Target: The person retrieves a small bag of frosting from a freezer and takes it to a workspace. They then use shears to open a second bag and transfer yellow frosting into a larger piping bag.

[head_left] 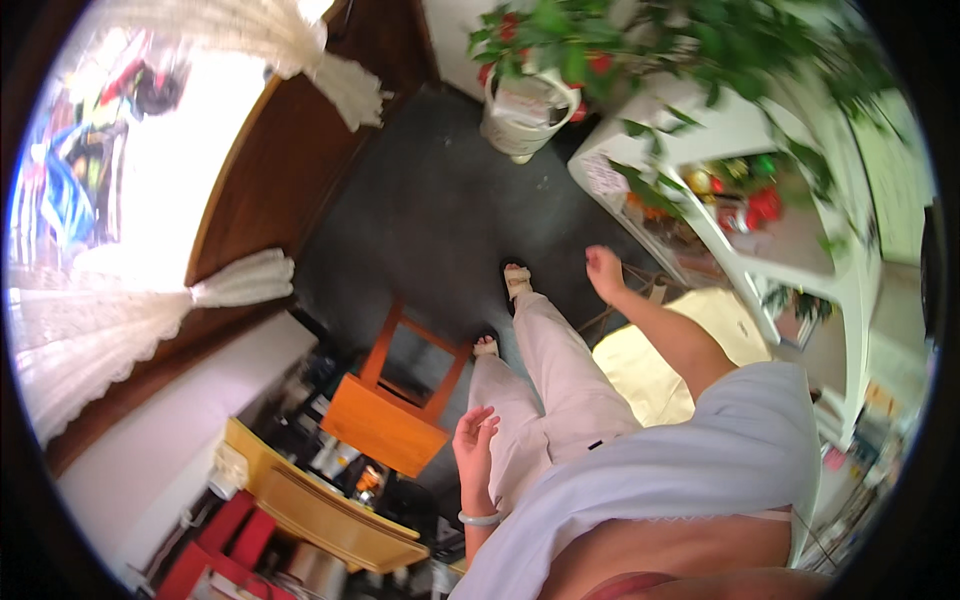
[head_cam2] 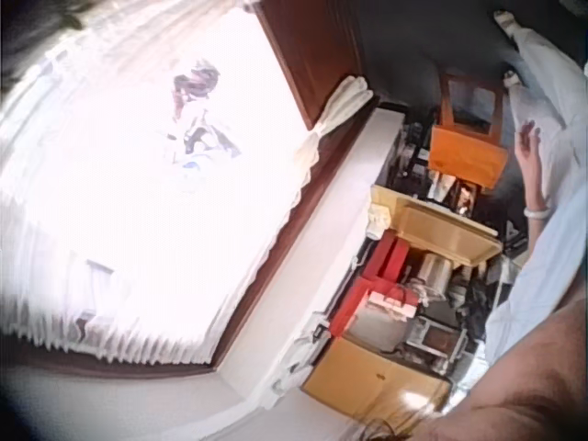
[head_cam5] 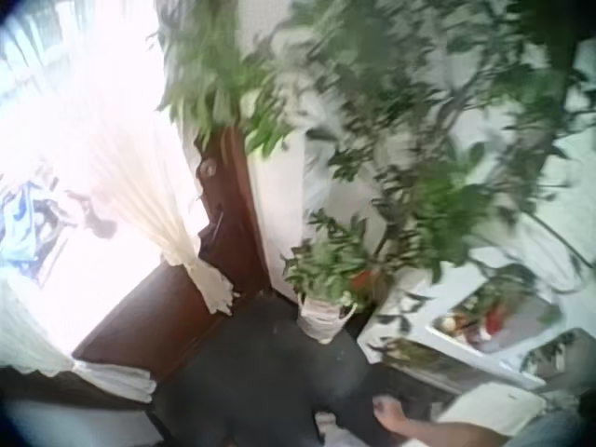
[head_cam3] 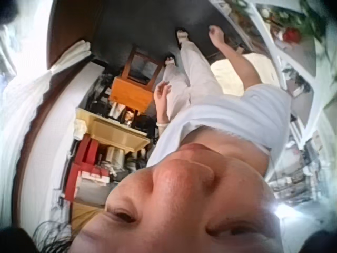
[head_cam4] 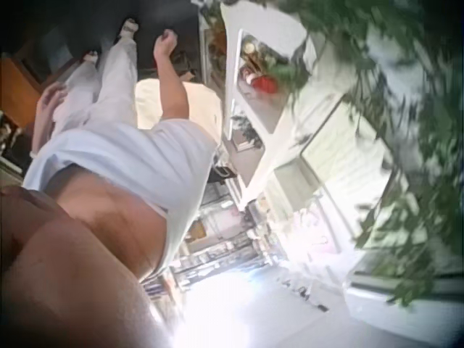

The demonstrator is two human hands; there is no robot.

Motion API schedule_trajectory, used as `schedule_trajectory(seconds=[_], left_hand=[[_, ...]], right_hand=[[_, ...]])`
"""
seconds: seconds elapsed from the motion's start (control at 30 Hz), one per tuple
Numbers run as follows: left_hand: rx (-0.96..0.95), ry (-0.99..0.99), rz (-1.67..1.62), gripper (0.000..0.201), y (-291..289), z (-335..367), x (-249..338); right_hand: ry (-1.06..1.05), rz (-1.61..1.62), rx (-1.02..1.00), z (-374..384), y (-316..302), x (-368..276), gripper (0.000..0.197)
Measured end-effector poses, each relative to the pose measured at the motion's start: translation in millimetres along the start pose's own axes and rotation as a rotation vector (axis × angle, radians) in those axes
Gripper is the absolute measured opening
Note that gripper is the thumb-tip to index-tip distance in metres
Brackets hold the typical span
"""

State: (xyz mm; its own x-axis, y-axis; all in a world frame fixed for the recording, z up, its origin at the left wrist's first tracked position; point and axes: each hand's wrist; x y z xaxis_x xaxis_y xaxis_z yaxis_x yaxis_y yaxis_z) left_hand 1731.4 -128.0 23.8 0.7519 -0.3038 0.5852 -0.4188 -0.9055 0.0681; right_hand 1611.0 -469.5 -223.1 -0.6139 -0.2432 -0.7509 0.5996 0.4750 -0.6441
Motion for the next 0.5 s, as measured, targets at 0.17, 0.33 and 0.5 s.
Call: schedule_trajectory(seconds=[0.17, 0.33, 0.5], left_hand=[[-0.153, 0.211, 0.071, 0.036, -28.1, -33.9, 25.4], [-0.393, 0.354, 0.441, 0.039, -27.4, -59.1, 23.5], [-0.73, 0.41, 0.794, 0.038, 26.3, -110.8, -11.4]], right_hand=[[0.354, -0.152, -0.006, -229.7, -114.1, -3.9, 0.024], [0.9, -0.128, 0.362, -445.4, -157.9, -5.7, 0.033], [1.086, -0.078, 0.634, -636.9, -110.2, 1.7, 0.033]])
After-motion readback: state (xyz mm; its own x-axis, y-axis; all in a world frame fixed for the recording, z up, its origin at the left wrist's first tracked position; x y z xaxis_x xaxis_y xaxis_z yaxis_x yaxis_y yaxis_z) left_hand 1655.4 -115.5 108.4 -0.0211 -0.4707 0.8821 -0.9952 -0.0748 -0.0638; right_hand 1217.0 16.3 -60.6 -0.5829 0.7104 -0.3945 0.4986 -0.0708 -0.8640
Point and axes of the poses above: each hand's wrist, its own z-axis towards the middle knuckle, its own y-axis out of the palm, x = y × z, and after that the axes turned 1 degree about -y, right-handed
